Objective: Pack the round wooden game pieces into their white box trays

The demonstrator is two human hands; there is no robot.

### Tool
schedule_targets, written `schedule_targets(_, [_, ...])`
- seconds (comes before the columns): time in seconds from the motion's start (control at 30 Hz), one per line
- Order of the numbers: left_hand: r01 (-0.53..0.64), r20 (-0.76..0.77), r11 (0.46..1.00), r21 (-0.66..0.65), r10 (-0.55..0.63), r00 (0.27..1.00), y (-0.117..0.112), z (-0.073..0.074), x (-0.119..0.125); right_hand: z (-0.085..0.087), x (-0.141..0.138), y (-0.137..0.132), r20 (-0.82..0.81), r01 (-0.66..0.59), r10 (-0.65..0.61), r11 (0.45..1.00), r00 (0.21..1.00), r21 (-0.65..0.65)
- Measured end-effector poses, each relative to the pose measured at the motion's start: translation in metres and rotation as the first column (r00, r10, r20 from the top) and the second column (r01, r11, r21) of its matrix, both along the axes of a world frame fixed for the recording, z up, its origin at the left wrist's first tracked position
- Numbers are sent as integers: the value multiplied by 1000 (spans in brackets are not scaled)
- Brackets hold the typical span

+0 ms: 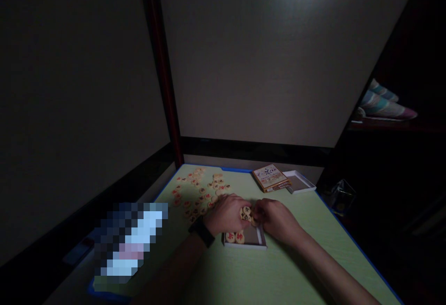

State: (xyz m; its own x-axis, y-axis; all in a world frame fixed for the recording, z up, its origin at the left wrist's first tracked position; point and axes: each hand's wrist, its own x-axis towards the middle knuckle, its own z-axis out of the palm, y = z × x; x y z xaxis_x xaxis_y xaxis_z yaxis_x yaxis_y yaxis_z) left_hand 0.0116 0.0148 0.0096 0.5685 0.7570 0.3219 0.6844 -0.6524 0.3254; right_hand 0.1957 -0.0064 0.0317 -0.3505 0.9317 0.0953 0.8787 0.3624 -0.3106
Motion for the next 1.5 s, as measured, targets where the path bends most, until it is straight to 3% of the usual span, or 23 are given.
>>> schedule_targets(0.33, [12,26,1000,-16,-12,1000,2,-1,-1,8,-5,-7,67,-44,43,999,997,18])
schedule_targets(0.63, [3,-4,999,-38,-3,1000,0,1,1,1,-3,-3,-32,-97,96,995,995,-6])
schedule_targets(0.73, [-7,70,999,-47,10,998,6,7,-5,0,-1,-2,-116,-127,127,992,985,8])
schedule_targets(0.83, [-122,279,992,-39,129,952,22,12,-22,1,1,0,-197,-120,120,993,973,12])
schedule_targets(0.93, [-345,406,935,-89,350,844,42,14,-48,0,2,4,-274,-73,84,996,958,51])
schedule_targets(1.03, [-421,280,904,-73,424,861,51,13,-71,-6,5,11,-335,-4,35,996,942,90])
schedule_targets(1.13, [-323,63,937,-131,333,941,49,12,-84,-11,7,17,-363,28,10,994,932,101])
schedule_targets(1.23, [-285,-70,942,-179,276,958,45,9,-86,-13,8,18,-375,26,14,994,927,102])
schedule_targets(1.5, [-276,-157,954,-119,257,954,40,4,-75,-14,6,17,-376,5,21,998,926,70])
